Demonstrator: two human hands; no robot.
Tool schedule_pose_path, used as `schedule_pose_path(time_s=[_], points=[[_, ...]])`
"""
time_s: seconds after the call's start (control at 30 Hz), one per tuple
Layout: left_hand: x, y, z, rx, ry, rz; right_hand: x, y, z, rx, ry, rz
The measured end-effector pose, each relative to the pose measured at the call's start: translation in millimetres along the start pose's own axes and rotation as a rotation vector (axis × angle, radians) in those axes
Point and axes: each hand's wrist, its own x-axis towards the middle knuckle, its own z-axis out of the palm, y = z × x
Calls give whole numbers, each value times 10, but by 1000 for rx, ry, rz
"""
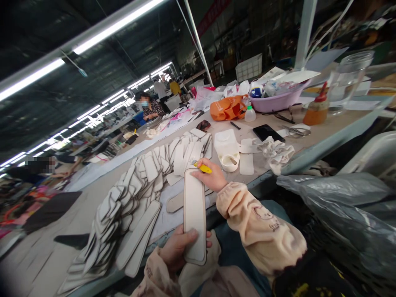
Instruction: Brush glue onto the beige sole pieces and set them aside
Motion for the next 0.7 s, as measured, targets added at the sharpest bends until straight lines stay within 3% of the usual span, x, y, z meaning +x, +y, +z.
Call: schedule_pose_path(time_s=[0.53,0.7], points=[[-108,-24,138,-82,19,-40,15,-40,-34,-55,-75,-99],[-123,-50,143,-82,26,5,22,-34,-22,-55,-82,-107]])
